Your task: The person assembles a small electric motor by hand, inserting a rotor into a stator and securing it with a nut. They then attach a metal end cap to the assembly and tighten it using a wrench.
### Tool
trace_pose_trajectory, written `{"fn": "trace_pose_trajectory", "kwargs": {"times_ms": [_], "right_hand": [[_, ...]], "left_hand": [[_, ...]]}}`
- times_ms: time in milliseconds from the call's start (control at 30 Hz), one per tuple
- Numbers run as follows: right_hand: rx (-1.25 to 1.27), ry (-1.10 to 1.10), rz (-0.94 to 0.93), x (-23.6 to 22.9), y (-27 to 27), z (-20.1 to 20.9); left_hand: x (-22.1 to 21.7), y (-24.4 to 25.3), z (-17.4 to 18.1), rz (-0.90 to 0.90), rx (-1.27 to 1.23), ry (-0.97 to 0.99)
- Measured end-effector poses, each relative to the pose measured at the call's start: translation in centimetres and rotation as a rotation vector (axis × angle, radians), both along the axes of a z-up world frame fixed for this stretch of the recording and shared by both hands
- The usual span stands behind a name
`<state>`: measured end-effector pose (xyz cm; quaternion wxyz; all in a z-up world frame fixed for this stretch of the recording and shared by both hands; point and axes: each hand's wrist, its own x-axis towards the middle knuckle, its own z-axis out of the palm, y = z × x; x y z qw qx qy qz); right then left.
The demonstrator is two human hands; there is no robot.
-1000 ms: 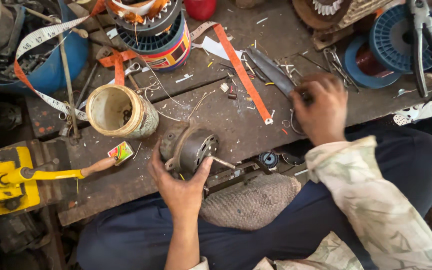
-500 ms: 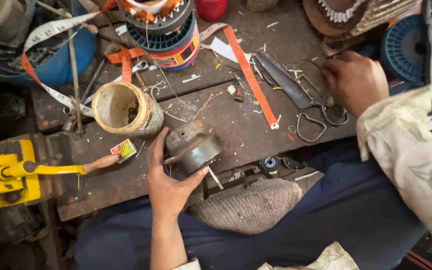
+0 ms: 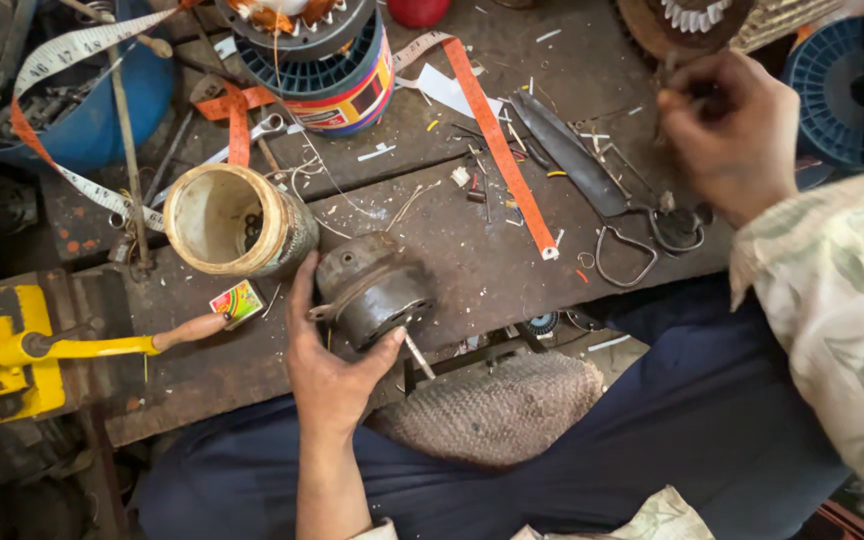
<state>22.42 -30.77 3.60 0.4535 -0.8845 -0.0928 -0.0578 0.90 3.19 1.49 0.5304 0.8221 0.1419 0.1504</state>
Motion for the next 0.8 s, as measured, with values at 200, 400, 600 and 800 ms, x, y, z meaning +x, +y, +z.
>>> {"fn": "trace_pose_trajectory", "kwargs": {"times_ms": [200, 400, 600, 800], "right_hand": [[0.918, 0.516, 0.095, -5.4, 2.7, 4.1], [-0.025, 0.135, 0.331, -12.2, 7.8, 1.2], [0.022, -0.09, 0.405, -15.9, 10.8, 2.7], [0.112, 0.007, 0.321, -16.7, 11.4, 1.7]], "left_hand": [[-0.1, 0.1, -0.2, 0.019, 0.022, -0.018], [-0.2, -0.5, 0.0, 0.072, 0.022, 0.027], [-0.6, -0.9, 0.4, 0.104, 0.144, 0.038], [-0.8, -0.9, 0.5, 0.095, 0.112, 0.031]]}}
